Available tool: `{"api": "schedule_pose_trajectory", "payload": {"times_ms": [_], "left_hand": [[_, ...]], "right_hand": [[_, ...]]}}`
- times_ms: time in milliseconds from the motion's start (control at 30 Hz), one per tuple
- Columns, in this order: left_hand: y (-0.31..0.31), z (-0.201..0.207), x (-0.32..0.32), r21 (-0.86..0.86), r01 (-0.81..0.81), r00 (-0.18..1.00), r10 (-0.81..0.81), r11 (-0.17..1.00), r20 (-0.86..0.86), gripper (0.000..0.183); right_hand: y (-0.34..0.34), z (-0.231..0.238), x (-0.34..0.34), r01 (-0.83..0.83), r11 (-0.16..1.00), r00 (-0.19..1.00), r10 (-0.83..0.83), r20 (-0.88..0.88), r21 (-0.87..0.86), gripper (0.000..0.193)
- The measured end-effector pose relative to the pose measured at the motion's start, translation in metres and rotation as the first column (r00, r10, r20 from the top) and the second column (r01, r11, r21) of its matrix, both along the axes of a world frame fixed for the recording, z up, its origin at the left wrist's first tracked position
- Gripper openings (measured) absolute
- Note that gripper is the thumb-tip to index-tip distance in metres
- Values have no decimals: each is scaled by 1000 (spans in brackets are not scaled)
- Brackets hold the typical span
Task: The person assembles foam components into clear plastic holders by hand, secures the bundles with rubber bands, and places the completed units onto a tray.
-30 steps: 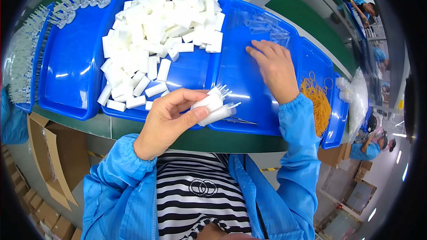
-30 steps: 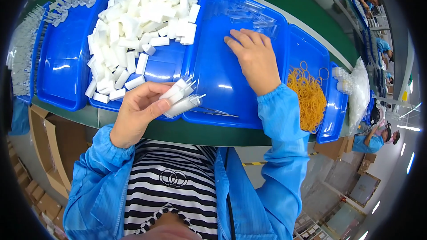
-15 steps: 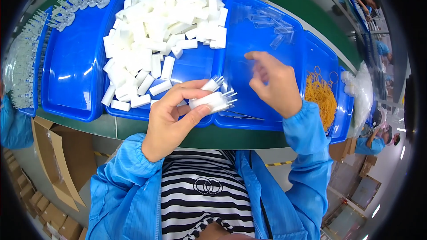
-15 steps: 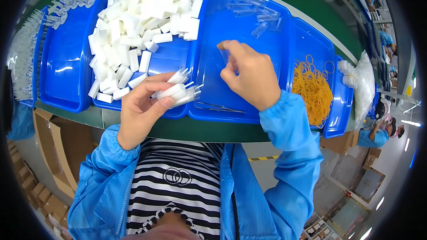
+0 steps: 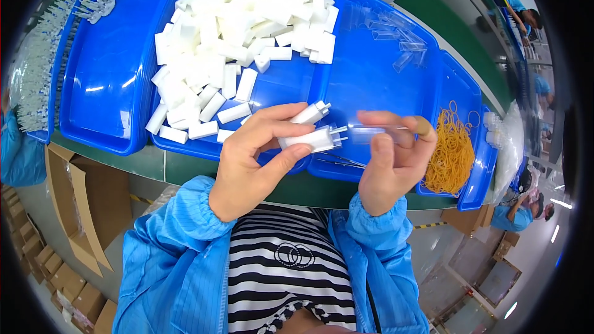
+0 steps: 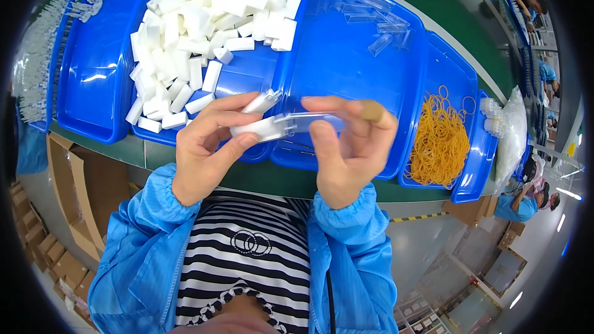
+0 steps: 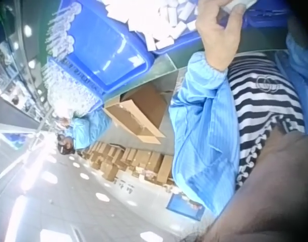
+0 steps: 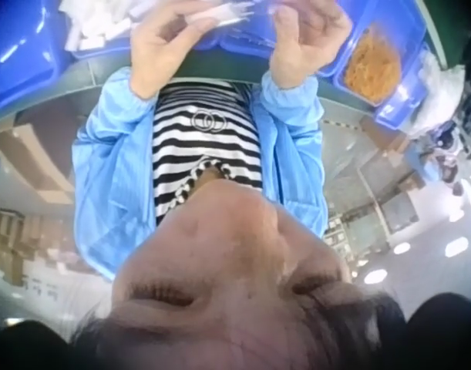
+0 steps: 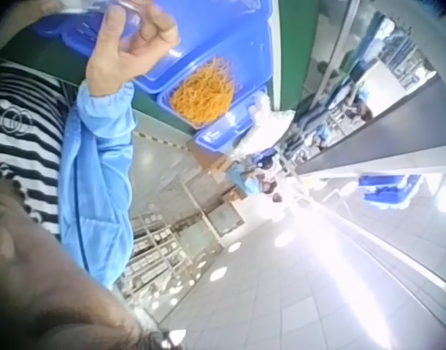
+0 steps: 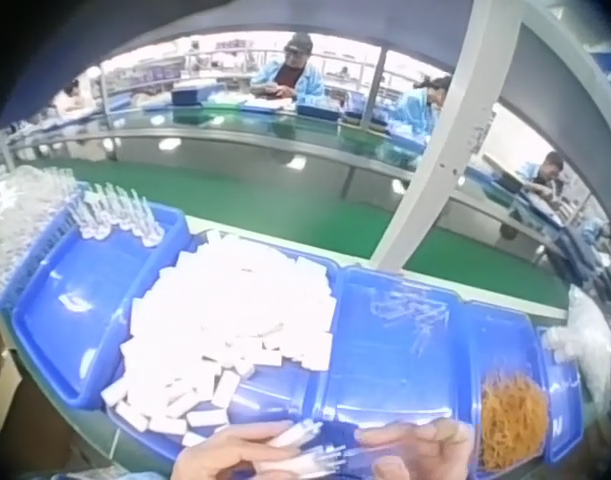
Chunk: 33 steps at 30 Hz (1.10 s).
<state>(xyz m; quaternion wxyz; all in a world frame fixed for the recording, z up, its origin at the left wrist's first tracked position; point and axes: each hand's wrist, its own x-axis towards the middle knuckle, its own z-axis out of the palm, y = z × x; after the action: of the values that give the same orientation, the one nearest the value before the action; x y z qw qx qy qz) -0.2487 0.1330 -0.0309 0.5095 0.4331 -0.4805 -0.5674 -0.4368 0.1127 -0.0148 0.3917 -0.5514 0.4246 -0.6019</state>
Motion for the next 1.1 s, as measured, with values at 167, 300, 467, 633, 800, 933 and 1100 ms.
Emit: {"api": "schedule_pose_trajectory", "payload": {"times_ms": [167, 300, 467, 633, 800, 933, 1100], "left_hand": [[1, 3, 2, -15, 70, 997, -70, 997, 21, 26], [1, 2, 2, -18, 39, 998, -38, 999, 47, 26], [3, 1, -2, 9, 29, 1000, -30, 1000, 5, 23], [-1, 5, -7, 14, 9, 1000, -9, 1000, 26, 17], [3, 2, -4, -135, -9, 988, 29, 991, 152, 16], [-1, -1, -8, -160, 58, 991, -37, 985, 131, 17], [2, 3, 1, -112, 76, 978, -52, 991, 202, 26]], "right_hand": [[4, 6, -4, 10, 990, 998, -19, 64, 143, 40], [9, 1, 0, -71, 969, 997, 72, 6, 235, 42], [17, -13, 1, -15, 983, 999, 24, -44, 181, 43], [26, -20, 5, 42, 999, 996, -41, -82, 7, 49], [25, -18, 1, -81, 962, 913, -33, -406, -261, 44], [24, -19, -3, -18, 998, 978, 6, -208, -55, 46], [14, -4, -7, 12, 1000, 952, -15, -305, -11, 41]]}}
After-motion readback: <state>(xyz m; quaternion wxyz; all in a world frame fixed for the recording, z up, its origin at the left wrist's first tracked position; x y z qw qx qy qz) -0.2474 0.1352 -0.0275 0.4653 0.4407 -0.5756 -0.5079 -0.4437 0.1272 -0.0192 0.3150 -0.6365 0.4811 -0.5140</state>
